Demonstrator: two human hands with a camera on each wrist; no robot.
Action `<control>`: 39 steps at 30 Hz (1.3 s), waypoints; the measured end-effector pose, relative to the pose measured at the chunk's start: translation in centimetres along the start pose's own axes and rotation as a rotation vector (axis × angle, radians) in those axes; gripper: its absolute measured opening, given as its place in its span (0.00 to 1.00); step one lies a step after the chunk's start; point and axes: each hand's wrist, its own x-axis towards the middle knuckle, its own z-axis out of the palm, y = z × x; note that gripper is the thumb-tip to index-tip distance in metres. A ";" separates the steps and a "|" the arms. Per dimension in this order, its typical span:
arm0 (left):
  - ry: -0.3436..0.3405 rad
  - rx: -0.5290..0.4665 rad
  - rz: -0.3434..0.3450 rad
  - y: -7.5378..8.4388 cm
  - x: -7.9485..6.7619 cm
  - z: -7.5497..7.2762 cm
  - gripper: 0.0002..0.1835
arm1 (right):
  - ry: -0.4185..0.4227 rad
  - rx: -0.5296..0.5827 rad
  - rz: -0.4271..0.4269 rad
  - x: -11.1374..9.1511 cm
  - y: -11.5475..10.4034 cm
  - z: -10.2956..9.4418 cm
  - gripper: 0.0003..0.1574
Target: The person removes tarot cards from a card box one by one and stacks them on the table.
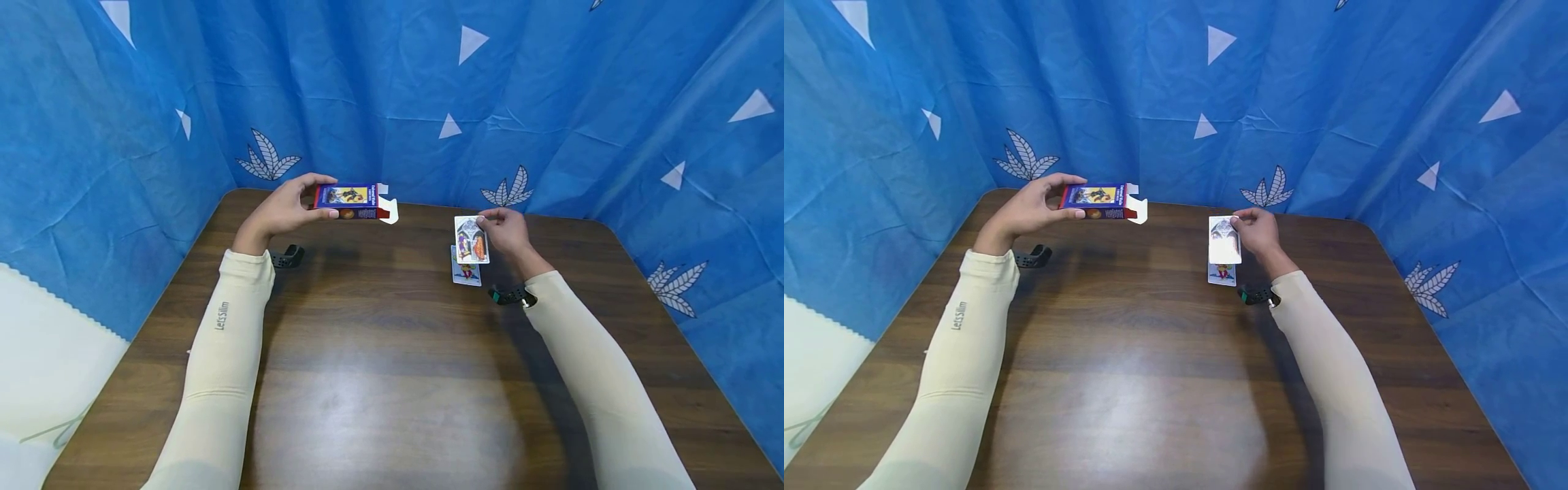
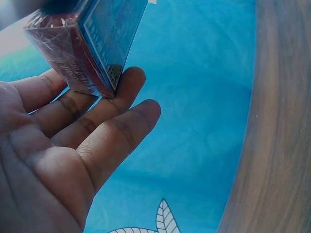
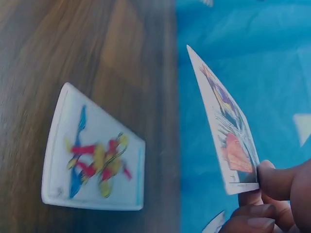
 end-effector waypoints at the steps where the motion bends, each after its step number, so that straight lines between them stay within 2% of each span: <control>1: -0.003 -0.002 0.004 0.0 0.0 0.1 0.38 | -0.013 -0.013 0.014 0.2 0.5 0.0 0.20; 5: -0.015 -0.013 0.008 0.1 0.2 0.4 0.38 | -0.066 -0.036 0.093 0.5 2.3 0.1 0.20; 9: -0.015 -0.009 -0.010 0.3 0.2 0.5 0.38 | -0.100 -0.063 0.126 0.3 3.3 0.3 0.20; 17: -0.011 -0.005 -0.010 0.8 0.2 0.3 0.38 | -0.105 -0.090 0.184 0.2 3.6 0.9 0.18; 25: -0.014 -0.006 -0.016 0.6 0.2 0.5 0.38 | -0.109 -0.141 0.246 0.1 4.3 1.4 0.18; 31: -0.016 -0.004 -0.013 0.6 0.2 0.5 0.39 | -0.102 -0.160 0.259 0.0 4.4 1.6 0.18; 39: -0.015 -0.006 -0.002 0.5 0.1 0.5 0.38 | -0.087 -0.217 0.224 -0.2 4.7 1.9 0.17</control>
